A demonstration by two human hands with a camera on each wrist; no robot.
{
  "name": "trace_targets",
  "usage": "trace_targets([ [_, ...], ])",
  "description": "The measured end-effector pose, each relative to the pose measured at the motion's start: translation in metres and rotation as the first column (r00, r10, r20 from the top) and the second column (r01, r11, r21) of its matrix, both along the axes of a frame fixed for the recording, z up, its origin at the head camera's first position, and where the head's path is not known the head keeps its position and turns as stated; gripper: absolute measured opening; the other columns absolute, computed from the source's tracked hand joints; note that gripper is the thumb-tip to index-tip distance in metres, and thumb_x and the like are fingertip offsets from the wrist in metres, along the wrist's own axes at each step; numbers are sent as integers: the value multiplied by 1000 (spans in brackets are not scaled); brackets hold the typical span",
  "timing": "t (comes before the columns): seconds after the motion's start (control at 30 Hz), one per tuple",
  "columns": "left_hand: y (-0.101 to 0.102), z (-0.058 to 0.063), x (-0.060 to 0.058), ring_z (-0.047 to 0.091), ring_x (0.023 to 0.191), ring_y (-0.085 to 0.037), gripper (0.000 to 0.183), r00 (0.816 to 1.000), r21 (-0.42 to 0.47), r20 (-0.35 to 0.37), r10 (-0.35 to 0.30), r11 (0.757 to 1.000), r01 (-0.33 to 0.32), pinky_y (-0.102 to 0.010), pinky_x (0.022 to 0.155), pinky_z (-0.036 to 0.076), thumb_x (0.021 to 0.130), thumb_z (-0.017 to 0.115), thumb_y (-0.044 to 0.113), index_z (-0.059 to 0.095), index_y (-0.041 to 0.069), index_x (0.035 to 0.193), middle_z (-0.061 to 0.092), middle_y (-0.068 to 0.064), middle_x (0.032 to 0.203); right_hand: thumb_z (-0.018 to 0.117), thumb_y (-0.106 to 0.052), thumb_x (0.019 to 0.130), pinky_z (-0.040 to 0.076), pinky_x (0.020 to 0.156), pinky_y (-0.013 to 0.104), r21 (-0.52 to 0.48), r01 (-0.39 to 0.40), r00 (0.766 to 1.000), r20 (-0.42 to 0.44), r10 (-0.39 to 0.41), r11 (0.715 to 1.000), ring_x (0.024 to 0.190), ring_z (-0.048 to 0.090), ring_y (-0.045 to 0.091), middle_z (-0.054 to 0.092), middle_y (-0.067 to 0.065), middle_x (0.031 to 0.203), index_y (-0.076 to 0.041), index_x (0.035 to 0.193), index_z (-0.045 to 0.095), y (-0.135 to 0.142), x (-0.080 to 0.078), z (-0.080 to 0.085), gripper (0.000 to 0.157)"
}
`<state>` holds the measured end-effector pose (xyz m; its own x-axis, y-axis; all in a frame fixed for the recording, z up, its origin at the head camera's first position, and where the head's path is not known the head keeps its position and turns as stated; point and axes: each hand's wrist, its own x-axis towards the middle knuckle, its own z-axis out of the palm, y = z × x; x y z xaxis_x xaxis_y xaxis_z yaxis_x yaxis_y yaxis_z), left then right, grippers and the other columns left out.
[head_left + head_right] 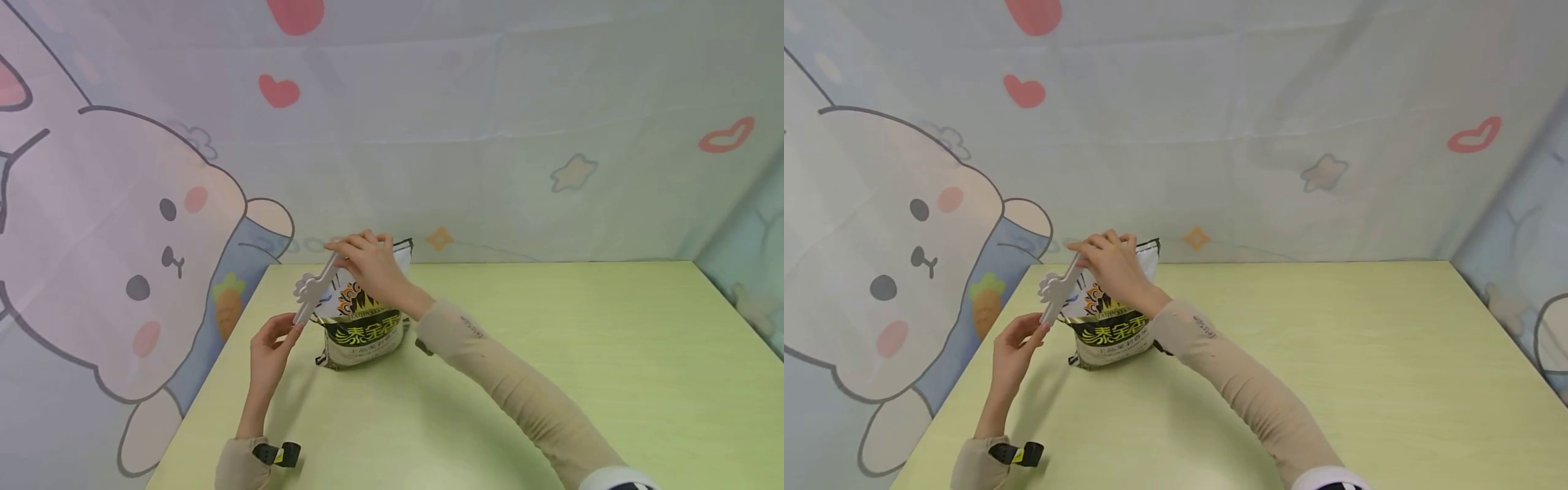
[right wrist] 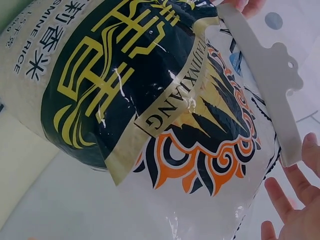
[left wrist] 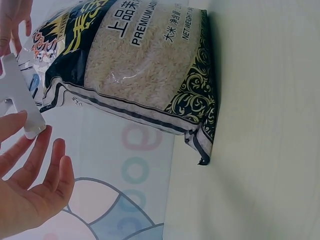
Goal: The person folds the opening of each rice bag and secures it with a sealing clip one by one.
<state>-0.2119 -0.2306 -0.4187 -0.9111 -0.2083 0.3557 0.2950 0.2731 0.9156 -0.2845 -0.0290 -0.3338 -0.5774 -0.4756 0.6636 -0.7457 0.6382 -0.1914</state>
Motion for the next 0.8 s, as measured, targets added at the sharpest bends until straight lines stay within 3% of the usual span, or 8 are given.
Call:
trace_targets([
  [0.23, 4, 1, -3, 56, 70, 5, 20, 1000, -29, -9, 29, 999, -29, -11, 56, 44, 80, 62, -1, 61, -6, 99, 60, 17, 77, 54, -25, 87, 29, 85, 45, -28, 32, 999, -17, -33, 999, 95, 48, 18, 62, -3, 110, -22, 114, 60, -4, -2, -1, 28],
  [0.5, 5, 1, -5, 56, 67, 5, 16, 998, -39, -16, 61, 997, -61, -12, 53, 43, 79, 62, -1, 62, -7, 95, 59, 18, 72, 54, -25, 86, 29, 82, 43, -18, 106, 993, -52, -107, 994, 88, 45, 18, 63, -6, 97, -22, 94, 63, -10, -3, -1, 12],
  [0.8, 4, -2, -6, 56, 66, 5, 16, 997, -23, -45, 61, 998, -62, -12, 52, 44, 79, 64, 0, 63, -6, 93, 60, 20, 72, 51, -24, 88, 27, 78, 41, 9, 162, 984, -76, -161, 987, 82, 40, 19, 64, -8, 95, -24, 90, 62, -14, -2, 0, 11],
])
